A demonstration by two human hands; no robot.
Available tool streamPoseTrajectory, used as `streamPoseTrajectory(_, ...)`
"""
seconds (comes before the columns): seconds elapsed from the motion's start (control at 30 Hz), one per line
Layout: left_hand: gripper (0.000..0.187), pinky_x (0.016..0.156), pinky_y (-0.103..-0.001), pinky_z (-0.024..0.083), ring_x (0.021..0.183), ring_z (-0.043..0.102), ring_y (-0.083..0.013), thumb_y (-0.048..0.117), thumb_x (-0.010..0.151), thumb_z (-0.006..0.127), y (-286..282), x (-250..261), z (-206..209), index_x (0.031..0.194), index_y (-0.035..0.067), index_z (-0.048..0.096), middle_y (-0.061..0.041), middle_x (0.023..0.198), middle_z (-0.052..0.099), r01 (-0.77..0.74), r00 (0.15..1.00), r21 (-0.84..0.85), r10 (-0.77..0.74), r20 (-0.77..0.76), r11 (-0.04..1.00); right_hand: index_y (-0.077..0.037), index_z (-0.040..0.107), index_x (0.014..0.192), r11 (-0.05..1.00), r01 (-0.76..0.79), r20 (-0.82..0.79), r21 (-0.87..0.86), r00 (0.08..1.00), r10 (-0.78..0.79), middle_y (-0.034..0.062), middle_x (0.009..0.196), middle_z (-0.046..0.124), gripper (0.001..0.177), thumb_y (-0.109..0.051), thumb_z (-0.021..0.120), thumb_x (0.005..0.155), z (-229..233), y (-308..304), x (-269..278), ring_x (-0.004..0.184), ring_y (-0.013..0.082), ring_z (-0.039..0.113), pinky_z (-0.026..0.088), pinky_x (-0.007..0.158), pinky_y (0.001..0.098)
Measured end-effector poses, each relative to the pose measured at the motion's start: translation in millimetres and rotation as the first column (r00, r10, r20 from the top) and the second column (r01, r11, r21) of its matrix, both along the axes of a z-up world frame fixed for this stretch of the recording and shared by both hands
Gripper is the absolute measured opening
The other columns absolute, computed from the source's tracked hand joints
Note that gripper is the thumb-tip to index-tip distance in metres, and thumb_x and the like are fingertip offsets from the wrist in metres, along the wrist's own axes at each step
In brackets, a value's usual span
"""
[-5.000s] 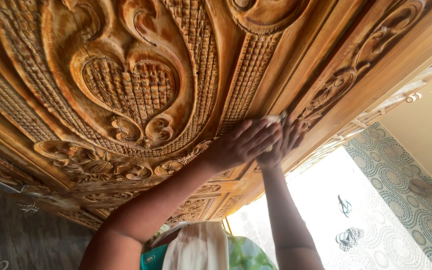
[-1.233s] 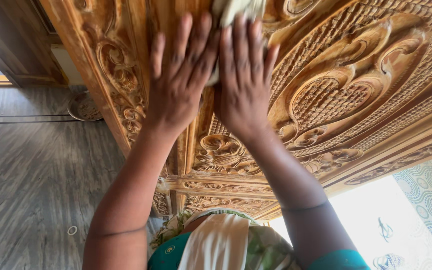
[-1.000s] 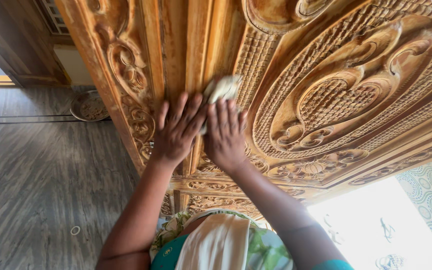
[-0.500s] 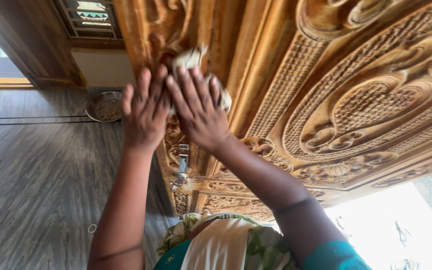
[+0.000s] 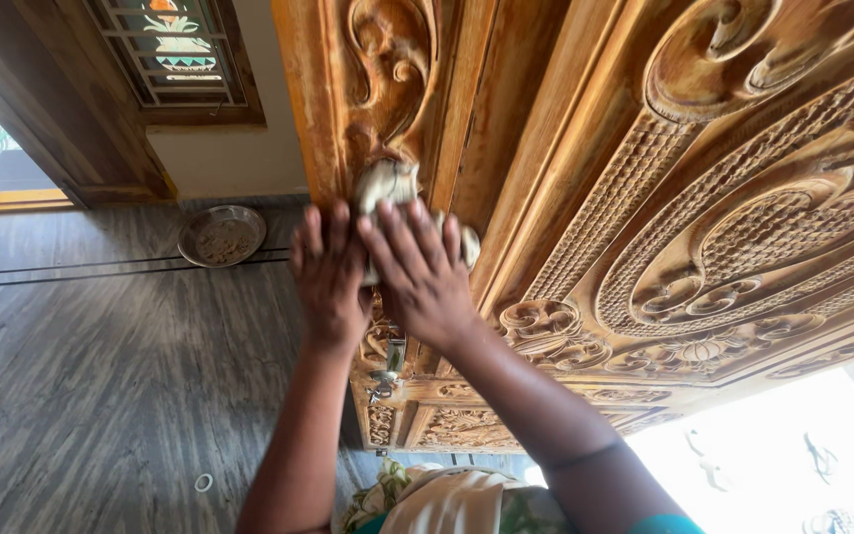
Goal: The person wipes a large carved wooden door with a cloth, moving methodically across the surface and into the carved details. The camera remains in a first-person view focused on the hands and door throughout the clip.
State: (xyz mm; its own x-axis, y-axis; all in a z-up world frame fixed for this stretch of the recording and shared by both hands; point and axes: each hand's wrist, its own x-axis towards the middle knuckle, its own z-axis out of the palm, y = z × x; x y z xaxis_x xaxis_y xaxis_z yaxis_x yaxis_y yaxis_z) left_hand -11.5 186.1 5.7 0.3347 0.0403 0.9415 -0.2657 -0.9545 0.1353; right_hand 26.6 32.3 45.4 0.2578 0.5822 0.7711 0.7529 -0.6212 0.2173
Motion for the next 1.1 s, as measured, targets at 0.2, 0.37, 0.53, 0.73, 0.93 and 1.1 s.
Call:
streamPoseTrajectory(0.2, 0.045, 0.129, -0.055, 0.018, 0.157, 0.025, -0.0381, 0.02, 0.104, 0.048, -21, -20, -104, 0.147, 0.007, 0.054, -0.013, 0.164, 0.039, -0.011, 0.986, -0.011, 0.009, -0.165, 1.0, -0.019, 0.039, 0.163, 0.987, -0.141, -0.096, -0.081, 0.987, 0.133, 0.009, 0.168, 0.036, 0.069, -0.024, 0.06, 0.097, -81, -33, -8, 0.157, 0.0298, 0.026, 0.014, 0.129, 0.0512)
streamPoseTrajectory(0.37, 0.043, 0.128, -0.052, 0.019, 0.158, 0.023, -0.0299, 0.01, 0.101, 0.056, -53, -34, -142, 0.144, 0.011, 0.061, -0.005, 0.165, 0.039, -0.035, 0.953, 0.085, 0.059, -0.297, 0.996, -0.014, 0.056, 0.152, 0.987, -0.164, 0.015, -0.003, 0.986, 0.164, 0.0056, 0.159, 0.049, 0.061, -0.018, 0.06, 0.091, -122, -74, -6, 0.15, 0.023, 0.041, 0.021, 0.125, 0.0451)
streamPoseTrajectory(0.53, 0.046, 0.129, -0.049, 0.012, 0.161, 0.015, -0.026, 0.011, 0.099, 0.063, -87, -23, -124, 0.144, 0.013, 0.055, -0.002, 0.17, 0.03, -0.053, 0.938, 0.243, 0.132, -0.321, 0.969, -0.015, 0.061, 0.148, 0.985, -0.118, 0.21, 0.129, 0.974, 0.089, 0.0038, 0.159, 0.048, 0.055, -0.016, 0.06, 0.094, -122, -105, 9, 0.151, 0.0225, 0.037, 0.016, 0.129, 0.0418)
streamPoseTrajectory(0.73, 0.081, 0.132, -0.052, 0.001, 0.161, -0.001, -0.0244, 0.02, 0.097, 0.073, -101, 9, -19, 0.164, 0.019, 0.028, -0.001, 0.175, 0.009, -0.064, 0.983, 0.159, 0.09, -0.16, 0.985, -0.016, 0.054, 0.155, 0.992, -0.027, 0.29, 0.125, 0.957, -0.01, 0.0043, 0.171, 0.027, 0.056, -0.011, 0.052, 0.1, -36, -105, 42, 0.161, 0.0247, 0.012, -0.006, 0.132, 0.0482)
streamPoseTrajectory(0.93, 0.065, 0.134, -0.048, -0.005, 0.164, 0.0, -0.0248, 0.016, 0.112, 0.059, -115, 20, 73, 0.17, 0.022, 0.031, 0.001, 0.177, 0.013, -0.428, 0.886, 0.212, 0.454, -0.091, 0.878, -0.015, 0.052, 0.158, 0.963, -0.058, 0.06, 0.262, 0.997, 0.044, 0.0055, 0.172, 0.027, 0.055, -0.014, 0.058, 0.104, 52, -104, 39, 0.163, 0.0273, 0.017, -0.004, 0.133, 0.05)
streamPoseTrajectory(1.1, 0.063, 0.133, -0.049, 0.0, 0.164, 0.008, -0.0261, 0.013, 0.105, 0.059, -129, 7, 55, 0.165, 0.018, 0.038, -0.002, 0.175, 0.021, -0.359, 0.895, 0.121, 0.379, -0.237, 0.925, -0.019, 0.057, 0.155, 0.982, -0.031, 0.015, 0.189, 0.999, 0.028, 0.004, 0.171, 0.033, 0.057, -0.01, 0.061, 0.099, 40, -107, 23, 0.161, 0.0235, 0.023, 0.0, 0.132, 0.0524)
